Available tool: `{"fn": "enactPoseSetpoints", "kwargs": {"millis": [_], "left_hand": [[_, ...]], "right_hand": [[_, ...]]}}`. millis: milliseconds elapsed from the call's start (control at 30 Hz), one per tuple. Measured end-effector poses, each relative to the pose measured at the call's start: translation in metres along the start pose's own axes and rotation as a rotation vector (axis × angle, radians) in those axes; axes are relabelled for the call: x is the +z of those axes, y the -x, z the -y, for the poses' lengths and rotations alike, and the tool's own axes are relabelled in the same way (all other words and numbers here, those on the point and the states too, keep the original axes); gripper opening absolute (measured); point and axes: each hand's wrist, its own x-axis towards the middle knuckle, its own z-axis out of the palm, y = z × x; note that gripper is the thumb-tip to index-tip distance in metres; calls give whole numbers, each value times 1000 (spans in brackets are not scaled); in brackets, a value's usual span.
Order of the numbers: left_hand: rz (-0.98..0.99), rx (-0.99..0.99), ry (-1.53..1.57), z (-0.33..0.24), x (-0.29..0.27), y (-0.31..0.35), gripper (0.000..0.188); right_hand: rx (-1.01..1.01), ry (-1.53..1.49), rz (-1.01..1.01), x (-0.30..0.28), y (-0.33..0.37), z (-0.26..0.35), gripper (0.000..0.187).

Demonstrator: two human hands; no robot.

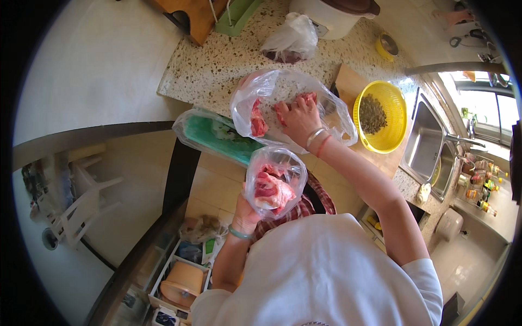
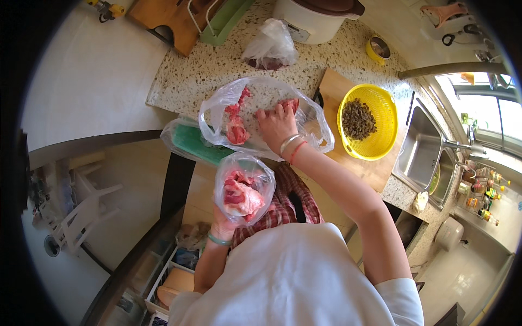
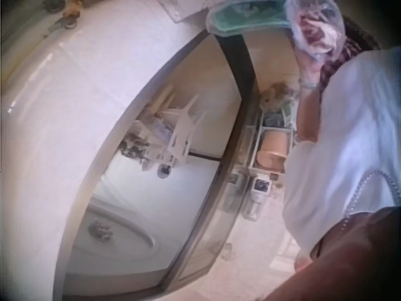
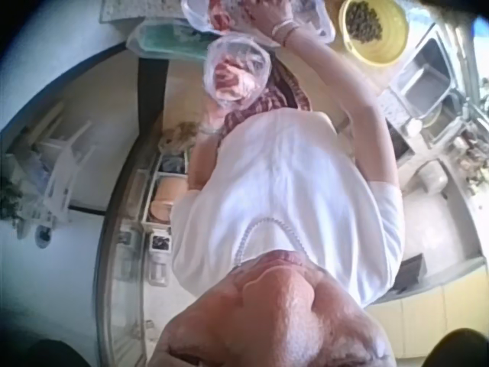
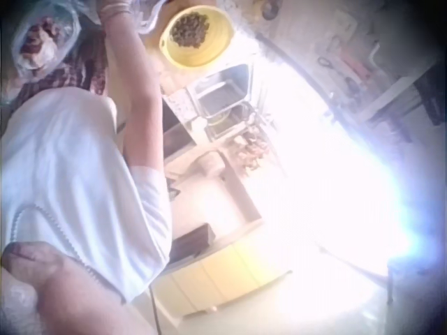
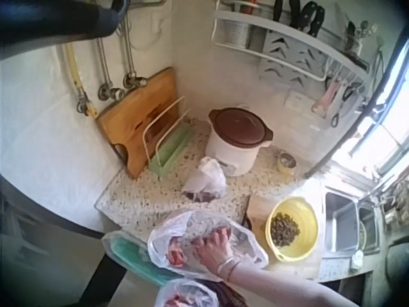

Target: The person pours dried beans from a plastic bag into a yellow colander and ties the bag. They then retrieve a bag of raw meat from the refrigerator, portion the meat into smaller plastic bags, and place the bags into the freezer drawer.

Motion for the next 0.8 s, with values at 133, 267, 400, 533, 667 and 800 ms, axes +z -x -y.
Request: {"fn": "enactPoseSetpoints", "kwargs": {"millis": [133,267,400,533,667,800], "left_hand": [[-17,-14,-11,-1,-6,9,69],[22,19,-55,3,24,9,72],[-35,48,-120,6,20,9,54],[8,13,-81,7,20,5,71],[58,-28,-66,9,11,1,69],[54,-38,-39,7,-9,0,71]], "right_hand": [[55,121,95,30,-14,3,21],[227,-184,87,16,-24,-8,32],[432,-1097,102,-13,-25,-35,39],[389,-1020,-22,-25,-19,-46,45],[501,-913,60,-3,-17,-42,52],[459,-974,82,-1,-21,-24,52]]}}
